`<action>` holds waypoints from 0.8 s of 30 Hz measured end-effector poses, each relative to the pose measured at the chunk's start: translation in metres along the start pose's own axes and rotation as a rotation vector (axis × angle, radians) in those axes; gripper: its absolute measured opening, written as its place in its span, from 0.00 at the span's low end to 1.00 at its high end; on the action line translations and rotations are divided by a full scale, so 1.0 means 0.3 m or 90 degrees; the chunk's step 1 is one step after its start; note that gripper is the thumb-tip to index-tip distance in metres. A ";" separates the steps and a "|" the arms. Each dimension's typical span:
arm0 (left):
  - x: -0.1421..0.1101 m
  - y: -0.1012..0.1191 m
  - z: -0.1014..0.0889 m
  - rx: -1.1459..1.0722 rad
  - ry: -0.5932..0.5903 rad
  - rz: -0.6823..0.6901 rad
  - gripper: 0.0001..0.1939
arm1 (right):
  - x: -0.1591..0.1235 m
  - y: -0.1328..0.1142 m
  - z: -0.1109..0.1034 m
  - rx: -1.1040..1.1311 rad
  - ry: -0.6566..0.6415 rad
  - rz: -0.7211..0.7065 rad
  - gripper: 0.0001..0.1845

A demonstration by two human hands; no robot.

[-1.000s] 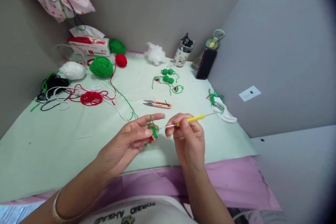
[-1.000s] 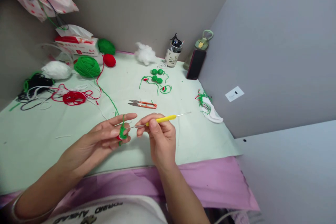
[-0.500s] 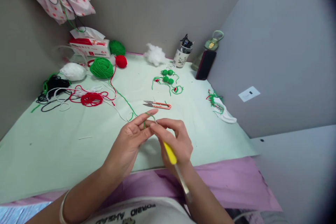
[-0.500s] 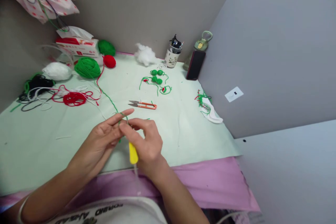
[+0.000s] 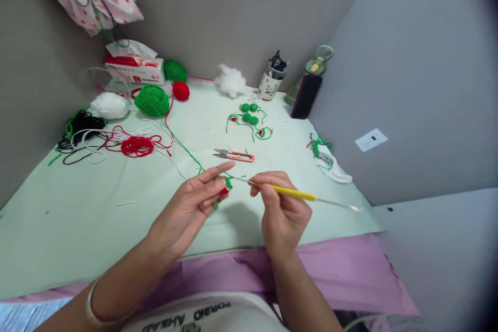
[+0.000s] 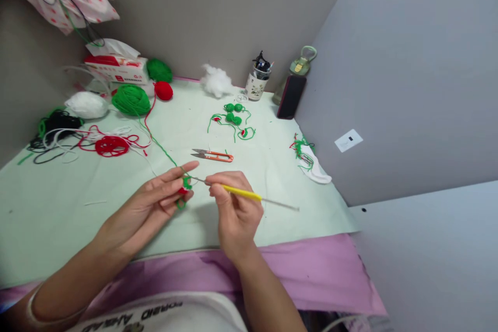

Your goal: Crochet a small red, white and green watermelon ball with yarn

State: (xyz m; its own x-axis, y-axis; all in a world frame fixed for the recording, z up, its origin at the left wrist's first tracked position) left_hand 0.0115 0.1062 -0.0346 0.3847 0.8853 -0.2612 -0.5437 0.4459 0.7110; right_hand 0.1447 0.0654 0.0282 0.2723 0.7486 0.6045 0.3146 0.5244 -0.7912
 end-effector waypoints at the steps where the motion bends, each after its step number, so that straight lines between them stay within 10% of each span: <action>1: 0.000 0.017 -0.006 0.020 0.018 0.040 0.20 | 0.003 0.014 0.000 0.035 0.002 0.040 0.13; 7: -0.011 -0.008 0.027 -0.004 -0.028 -0.002 0.23 | -0.010 -0.033 0.024 -0.092 -0.020 -0.092 0.16; 14: -0.009 0.038 0.003 0.059 -0.001 0.064 0.21 | 0.024 0.072 0.025 0.191 -0.025 0.191 0.09; 24: -0.005 0.017 0.007 0.003 -0.007 0.007 0.19 | -0.017 -0.041 0.049 -0.106 -0.068 -0.092 0.17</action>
State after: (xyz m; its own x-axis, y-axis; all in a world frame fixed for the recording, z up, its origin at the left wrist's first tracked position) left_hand 0.0096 0.1068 -0.0291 0.3872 0.8887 -0.2454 -0.5441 0.4352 0.7173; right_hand 0.1262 0.0612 0.0335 0.1193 0.7138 0.6901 0.4912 0.5616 -0.6658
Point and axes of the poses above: each hand's wrist, its own x-axis towards the middle knuckle, its own z-axis out of the palm, y = z × x, the point moved 8 cm from there along x, towards the middle knuckle, and after that the axes turned 4 degrees about z, right-handed, at the moved point
